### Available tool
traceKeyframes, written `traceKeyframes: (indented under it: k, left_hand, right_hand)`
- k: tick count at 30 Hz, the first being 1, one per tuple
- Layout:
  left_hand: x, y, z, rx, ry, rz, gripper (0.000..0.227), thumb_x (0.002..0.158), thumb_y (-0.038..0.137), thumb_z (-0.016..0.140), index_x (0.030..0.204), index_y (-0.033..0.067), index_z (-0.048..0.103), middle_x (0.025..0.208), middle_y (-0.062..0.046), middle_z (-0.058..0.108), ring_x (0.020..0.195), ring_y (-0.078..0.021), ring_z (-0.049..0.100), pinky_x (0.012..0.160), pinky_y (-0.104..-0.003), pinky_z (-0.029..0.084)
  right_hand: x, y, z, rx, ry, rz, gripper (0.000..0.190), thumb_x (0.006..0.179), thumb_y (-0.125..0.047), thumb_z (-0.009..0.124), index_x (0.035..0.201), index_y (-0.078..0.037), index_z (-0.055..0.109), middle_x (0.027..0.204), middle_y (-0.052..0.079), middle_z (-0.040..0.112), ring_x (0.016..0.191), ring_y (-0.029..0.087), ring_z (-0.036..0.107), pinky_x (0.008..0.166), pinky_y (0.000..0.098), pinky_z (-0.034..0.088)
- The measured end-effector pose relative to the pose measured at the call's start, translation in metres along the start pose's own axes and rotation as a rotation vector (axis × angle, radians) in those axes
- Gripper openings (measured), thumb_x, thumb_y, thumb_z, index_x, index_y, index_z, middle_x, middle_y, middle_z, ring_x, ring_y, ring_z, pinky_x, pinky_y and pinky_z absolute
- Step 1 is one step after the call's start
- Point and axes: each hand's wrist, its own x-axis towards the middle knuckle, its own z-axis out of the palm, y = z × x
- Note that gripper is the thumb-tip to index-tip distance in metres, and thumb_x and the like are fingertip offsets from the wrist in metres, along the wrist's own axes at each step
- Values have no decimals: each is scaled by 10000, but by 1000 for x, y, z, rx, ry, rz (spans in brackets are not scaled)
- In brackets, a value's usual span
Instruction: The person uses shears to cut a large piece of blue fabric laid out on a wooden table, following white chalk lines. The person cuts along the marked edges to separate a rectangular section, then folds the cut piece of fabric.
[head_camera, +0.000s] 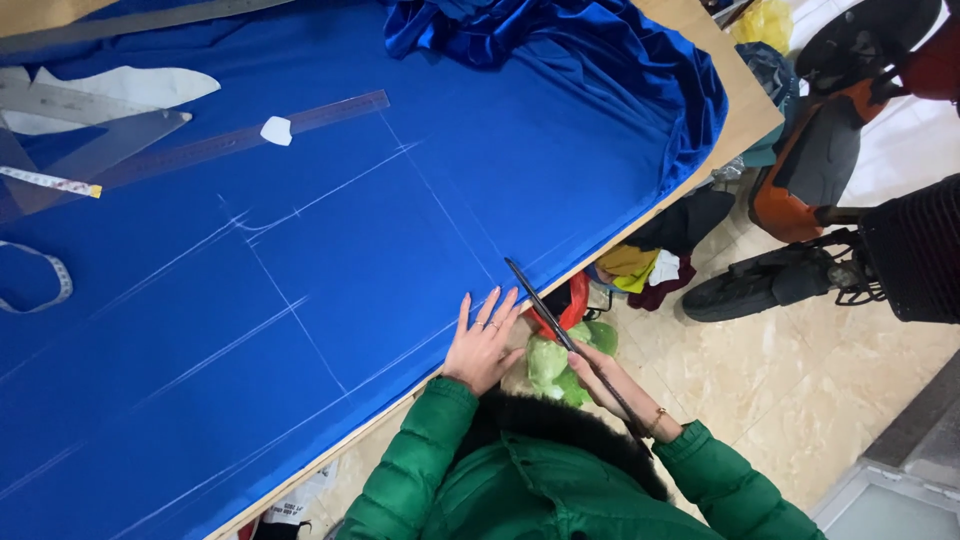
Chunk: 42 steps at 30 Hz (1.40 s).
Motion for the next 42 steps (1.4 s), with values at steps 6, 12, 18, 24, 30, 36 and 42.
traceKeyframes:
  k: [6,12,18,24,30,36,42]
  left_hand:
    - [-1,-3,3,-62,18,-2,799,903,535,667,1536,121,407,1714,-38,229,1568,-267,222,1279,-635,107]
    - [-1,-2,-3,-110,64,-11,814,896,547,677,1533,108,422,1704,-46,264,1557,-266,255,1276,-613,133]
    - [0,-3,-3,-162,74,-9,793,914,560,661,1523,102,439,1700,-55,276,1557,-281,258,1268,-615,133]
    - [0,-5,-6,-228,83,-3,798,903,536,682,1515,80,447,1695,-73,293,1554,-298,270,1263,-622,129]
    - [0,-4,-8,-242,69,-6,783,913,541,667,1509,80,453,1696,-72,287,1558,-306,257,1260,-628,127]
    - [-1,-5,-5,-238,56,-11,780,926,554,647,1520,91,442,1702,-61,272,1562,-290,248,1267,-609,115]
    - [-1,-5,-6,-267,63,-15,807,917,541,664,1540,91,415,1705,-71,260,1562,-297,243,1271,-606,115]
  right_hand:
    - [-30,-44,-4,110,-46,194,630,1039,-551,378,1540,-184,486,653,-92,411,550,34,387,534,198,384]
    - [22,29,-12,39,-63,70,586,1057,-546,384,1450,-141,542,695,-42,450,614,74,457,575,209,397]
    - [46,-43,7,-5,-41,-6,646,1065,-552,303,1450,-76,510,741,57,577,626,123,525,579,258,430]
    - [60,-39,8,-76,-21,41,706,1042,-640,296,1422,-101,545,769,78,618,589,135,549,539,274,428]
    - [66,-37,9,-159,10,61,690,1034,-651,294,1409,-134,555,810,65,638,640,140,600,562,282,454]
    - [64,-62,12,-174,80,57,518,1009,-634,445,1175,-194,662,664,30,561,587,158,527,536,313,447]
    - [60,-59,9,-33,58,-23,372,1048,-505,499,932,-162,584,532,-58,431,458,68,399,424,207,296]
